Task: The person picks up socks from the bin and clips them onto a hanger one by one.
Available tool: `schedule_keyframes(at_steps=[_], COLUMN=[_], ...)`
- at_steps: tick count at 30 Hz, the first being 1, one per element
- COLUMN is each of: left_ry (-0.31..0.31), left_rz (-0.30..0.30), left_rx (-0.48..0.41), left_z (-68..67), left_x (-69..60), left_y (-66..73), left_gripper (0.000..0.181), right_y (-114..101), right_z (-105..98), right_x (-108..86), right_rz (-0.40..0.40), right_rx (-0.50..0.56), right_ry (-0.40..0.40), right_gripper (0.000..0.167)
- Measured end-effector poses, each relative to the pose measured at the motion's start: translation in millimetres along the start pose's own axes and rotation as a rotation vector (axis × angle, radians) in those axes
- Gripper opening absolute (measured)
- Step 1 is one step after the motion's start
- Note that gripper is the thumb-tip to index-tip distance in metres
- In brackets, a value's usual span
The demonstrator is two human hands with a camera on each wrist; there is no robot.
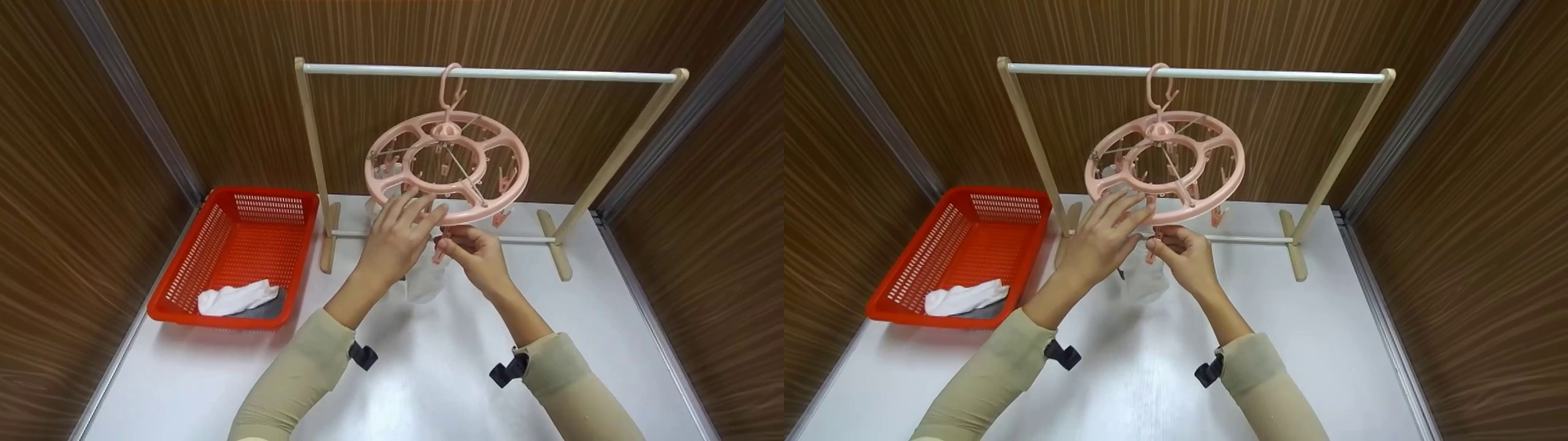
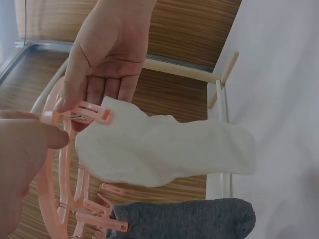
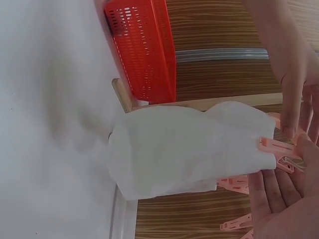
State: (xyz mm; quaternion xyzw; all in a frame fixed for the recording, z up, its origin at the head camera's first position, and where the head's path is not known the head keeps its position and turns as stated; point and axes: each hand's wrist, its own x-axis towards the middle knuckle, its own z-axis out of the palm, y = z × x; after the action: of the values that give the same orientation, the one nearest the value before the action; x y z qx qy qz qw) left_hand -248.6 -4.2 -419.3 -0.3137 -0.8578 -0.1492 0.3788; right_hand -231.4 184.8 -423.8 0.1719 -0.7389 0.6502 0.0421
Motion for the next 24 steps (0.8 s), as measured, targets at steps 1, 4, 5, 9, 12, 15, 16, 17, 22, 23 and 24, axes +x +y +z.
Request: schedule_keyframes(at_steps=[1,4,5,9,12,15,16,17,22,23,24], left_ry=[-0.015,-0.048,-0.059,-0.102,-0.125,-0.135,-0.136,-0.136,-0.134,-0.133,-0.133], left_rz=[0.001,0.000,-0.003,-0.020,-0.039,-0.050,-0.052,-0.054,-0.052,-0.052,-0.054], left_rx=[0.005,0.026,0.032,0.039,0.031,0.022,0.017,0.015,0.009,0.009,0.008], left_z=[1.2,4.0,4.6,5.9,5.8,5.3,5.2,5.2,5.0,4.8,4.5], left_x=[1.2,3.4,3.4,1.9,0.9,1.0,1.1,1.3,1.5,1.4,1.2], left_y=[-0.3,-1.4,-1.6,-1.8,-2.2,-2.1,-2.1,-2.1,-2.4,-2.6,-2.8], left_gripper=[0.039,0.046,0.048,0.056,0.057,0.056,0.055,0.055,0.053,0.053,0.053], right_y=[0.0,0.2,0.3,1.5,2.3,2.3,2.3,2.4,3.0,2.9,2.7], right_z=[0.2,0.7,0.8,0.4,0.0,-0.7,-1.2,-1.6,-5.6,-6.7,-8.1], right_x=[0.0,0.3,0.3,-0.6,-0.5,-0.6,-0.8,-0.9,-2.9,-3.5,-4.4], right_rz=[0.003,0.007,0.007,0.007,0.010,0.016,0.018,0.018,-0.001,-0.005,-0.007], right_rx=[0.005,0.014,0.012,0.003,0.006,0.007,0.002,-0.001,-0.051,-0.055,-0.061], right_ry=[-0.005,-0.014,-0.017,-0.024,-0.038,-0.044,-0.044,-0.042,-0.055,-0.057,-0.059], right_gripper=[0.031,0.030,0.030,0.028,0.029,0.030,0.031,0.031,0.037,0.038,0.039])
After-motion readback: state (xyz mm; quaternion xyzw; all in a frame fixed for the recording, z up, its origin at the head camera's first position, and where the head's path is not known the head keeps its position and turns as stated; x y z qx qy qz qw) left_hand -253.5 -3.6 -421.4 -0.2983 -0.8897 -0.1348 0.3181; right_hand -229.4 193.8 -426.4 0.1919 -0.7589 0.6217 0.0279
